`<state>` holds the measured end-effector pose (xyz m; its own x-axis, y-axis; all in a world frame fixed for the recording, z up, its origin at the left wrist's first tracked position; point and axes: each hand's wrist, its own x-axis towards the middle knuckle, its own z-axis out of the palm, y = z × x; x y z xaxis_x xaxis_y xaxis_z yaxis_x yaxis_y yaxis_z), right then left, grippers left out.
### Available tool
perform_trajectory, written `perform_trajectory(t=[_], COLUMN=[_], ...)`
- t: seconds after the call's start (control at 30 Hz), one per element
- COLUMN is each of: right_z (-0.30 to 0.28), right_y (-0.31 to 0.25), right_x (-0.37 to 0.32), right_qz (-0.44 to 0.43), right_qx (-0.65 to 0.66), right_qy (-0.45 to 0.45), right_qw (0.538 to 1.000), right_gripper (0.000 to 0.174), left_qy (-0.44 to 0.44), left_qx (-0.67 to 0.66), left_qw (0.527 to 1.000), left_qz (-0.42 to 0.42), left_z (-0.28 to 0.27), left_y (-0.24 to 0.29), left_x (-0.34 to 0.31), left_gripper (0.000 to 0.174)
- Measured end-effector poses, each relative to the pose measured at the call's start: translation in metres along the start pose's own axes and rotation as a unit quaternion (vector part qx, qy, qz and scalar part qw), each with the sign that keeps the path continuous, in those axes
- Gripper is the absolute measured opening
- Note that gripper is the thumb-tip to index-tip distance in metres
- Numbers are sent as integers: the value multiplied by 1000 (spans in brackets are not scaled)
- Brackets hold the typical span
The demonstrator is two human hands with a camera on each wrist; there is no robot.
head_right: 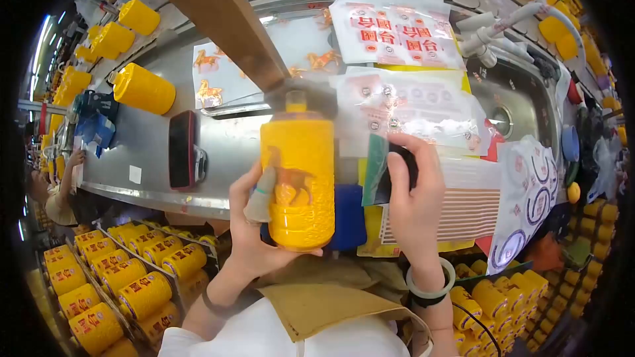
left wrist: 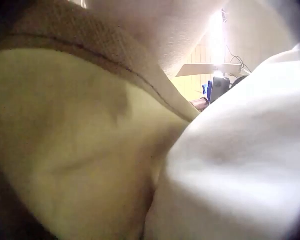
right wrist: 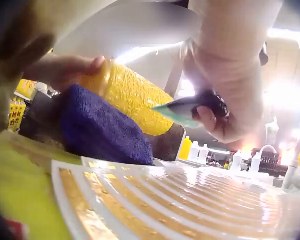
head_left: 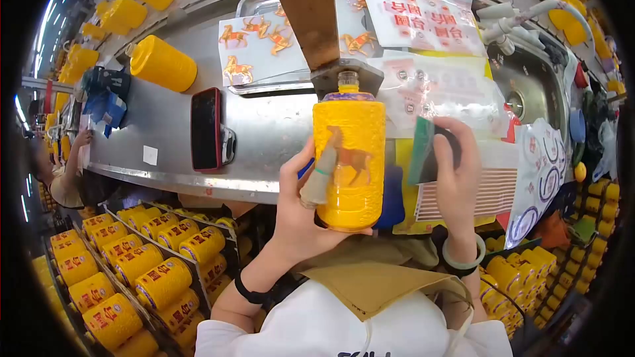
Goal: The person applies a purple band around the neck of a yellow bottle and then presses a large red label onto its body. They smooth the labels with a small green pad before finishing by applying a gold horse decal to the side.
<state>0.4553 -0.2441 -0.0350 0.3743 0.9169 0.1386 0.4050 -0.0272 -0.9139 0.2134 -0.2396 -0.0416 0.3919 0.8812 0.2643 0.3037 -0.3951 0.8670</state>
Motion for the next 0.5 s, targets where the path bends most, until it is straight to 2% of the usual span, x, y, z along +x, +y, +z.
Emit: perform_trajectory(t=[0.1, 0.17, 0.3, 0.33, 0.43, 0.5], right_z=[-3, 0, 2, 3, 1, 1], right_y=[-9, -11, -8, -10, -1, 9], right_x=[1, -1, -4, -6, -10, -8], right_qz=[13, 10, -5, 52, 54, 43], right_qx=[20, 34, 39, 70, 48, 38], right_qy=[-6, -13, -22, -23, -28, -34], right_qw=[1000, 999, 999, 996, 997, 998], right_gripper=[21, 21, 21, 21, 24, 24], left_qy=[0, -26, 0, -13, -33, -5], left_qx=[-24, 37, 127, 138, 184, 162], left_qw=[1000, 999, 992, 990, 982, 986], left_qz=[-7, 21, 8, 9, 32, 30], left_z=[-3, -8, -9, -8, -10, -3], left_y=[-3, -2, 16, 19, 26, 20], left_x=[0, 0, 5, 5, 9, 3], left_gripper=[129, 126, 118, 111, 94, 85])
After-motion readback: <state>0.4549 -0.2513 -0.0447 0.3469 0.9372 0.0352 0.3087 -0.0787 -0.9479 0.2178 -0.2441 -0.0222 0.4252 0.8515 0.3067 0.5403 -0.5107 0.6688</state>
